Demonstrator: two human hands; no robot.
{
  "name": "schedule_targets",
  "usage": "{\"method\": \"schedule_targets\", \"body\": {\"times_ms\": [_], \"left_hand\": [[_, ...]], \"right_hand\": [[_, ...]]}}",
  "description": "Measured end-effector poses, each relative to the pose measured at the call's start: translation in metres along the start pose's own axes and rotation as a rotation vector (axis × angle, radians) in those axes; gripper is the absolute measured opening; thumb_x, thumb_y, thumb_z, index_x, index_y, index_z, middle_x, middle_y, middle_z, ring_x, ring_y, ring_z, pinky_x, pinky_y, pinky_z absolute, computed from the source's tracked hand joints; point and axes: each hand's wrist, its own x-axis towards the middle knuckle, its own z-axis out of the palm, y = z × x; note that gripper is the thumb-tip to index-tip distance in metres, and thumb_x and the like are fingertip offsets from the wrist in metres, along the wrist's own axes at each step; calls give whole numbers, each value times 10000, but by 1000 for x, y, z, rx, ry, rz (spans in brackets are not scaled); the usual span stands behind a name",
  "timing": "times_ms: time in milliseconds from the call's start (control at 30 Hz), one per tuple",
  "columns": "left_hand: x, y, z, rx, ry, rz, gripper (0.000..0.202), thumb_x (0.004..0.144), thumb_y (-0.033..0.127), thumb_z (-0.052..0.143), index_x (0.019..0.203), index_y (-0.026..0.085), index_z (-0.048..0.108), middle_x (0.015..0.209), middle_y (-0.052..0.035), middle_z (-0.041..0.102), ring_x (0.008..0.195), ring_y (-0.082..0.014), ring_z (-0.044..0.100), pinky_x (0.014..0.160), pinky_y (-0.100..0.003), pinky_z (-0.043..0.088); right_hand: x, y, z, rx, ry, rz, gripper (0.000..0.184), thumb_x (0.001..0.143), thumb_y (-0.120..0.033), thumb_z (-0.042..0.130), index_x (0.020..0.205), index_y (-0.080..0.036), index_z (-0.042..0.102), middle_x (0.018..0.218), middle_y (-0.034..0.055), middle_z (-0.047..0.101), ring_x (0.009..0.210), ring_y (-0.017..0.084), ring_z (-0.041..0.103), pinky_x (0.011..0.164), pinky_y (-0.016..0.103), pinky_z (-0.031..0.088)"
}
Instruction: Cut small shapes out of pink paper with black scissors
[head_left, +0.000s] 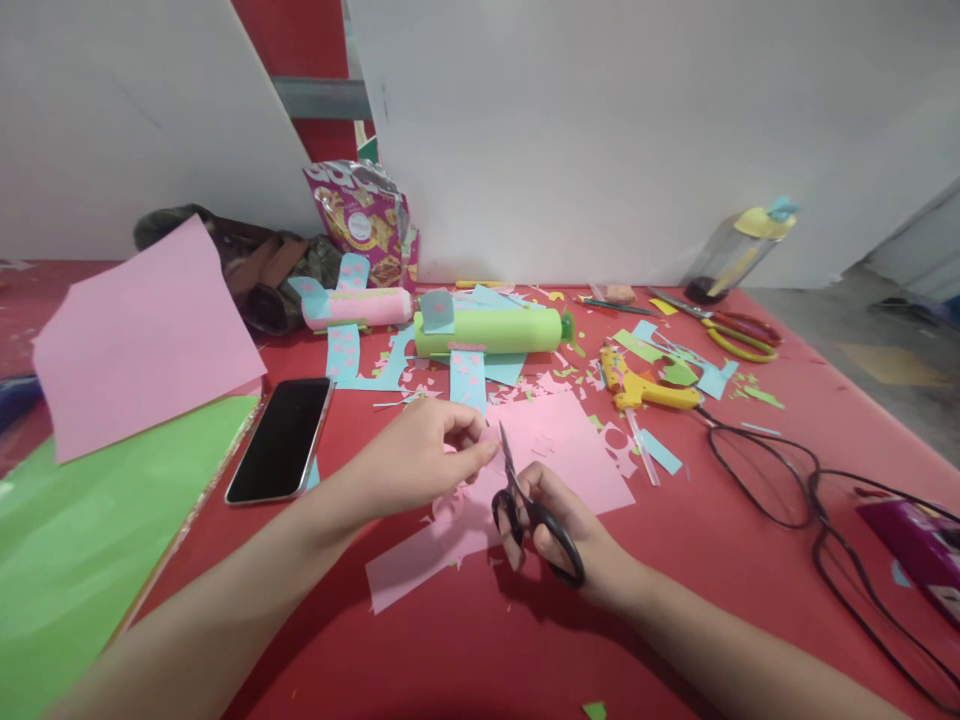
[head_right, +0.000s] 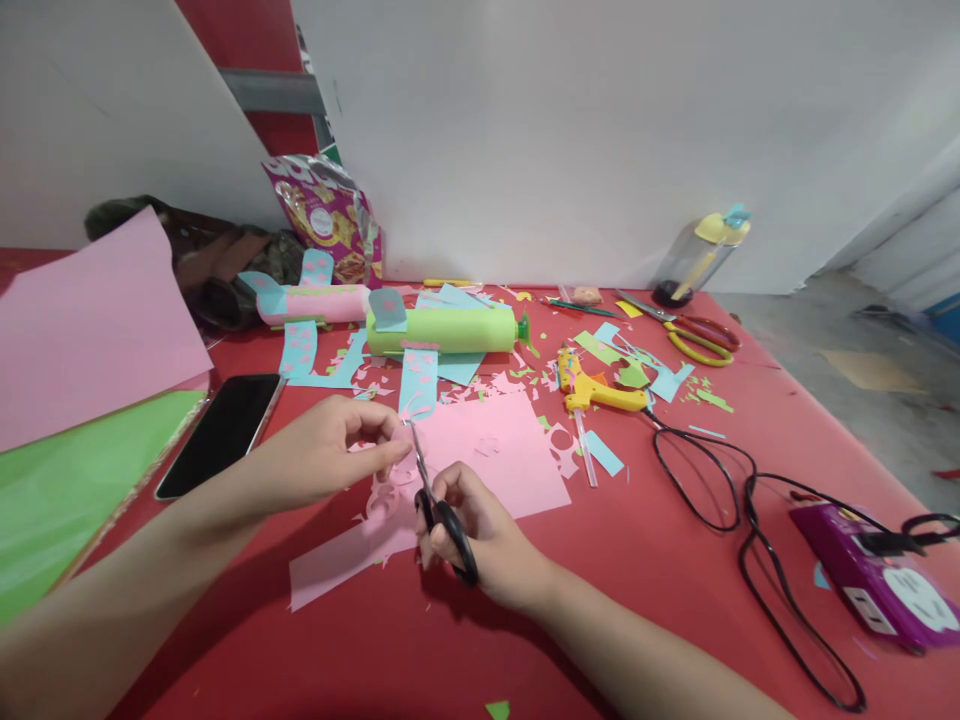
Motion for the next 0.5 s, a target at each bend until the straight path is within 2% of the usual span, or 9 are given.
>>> {"method": "schedule_targets", "body": {"times_ms": [367,500], "left_hand": [[2,-1,0,-79,-60,-27,157,718,246,463,592,167,511,486,12,586,457,-142,587,499,-236,441],[1,0,0,-68,-40,-29,152,714,240,471,589,165,515,483,22,575,443,-128,573,490,-228,436]], "right_hand": [[1,2,-3,-21,3,4,409,674,-517,591,771,-214,334,714,-22,472,574,98,461,544,260,301],[0,1,-4,-28,2,-3,399,685,-518,580,769,-214,335,713,-25,465,571,95,453,532,254,292]]}}
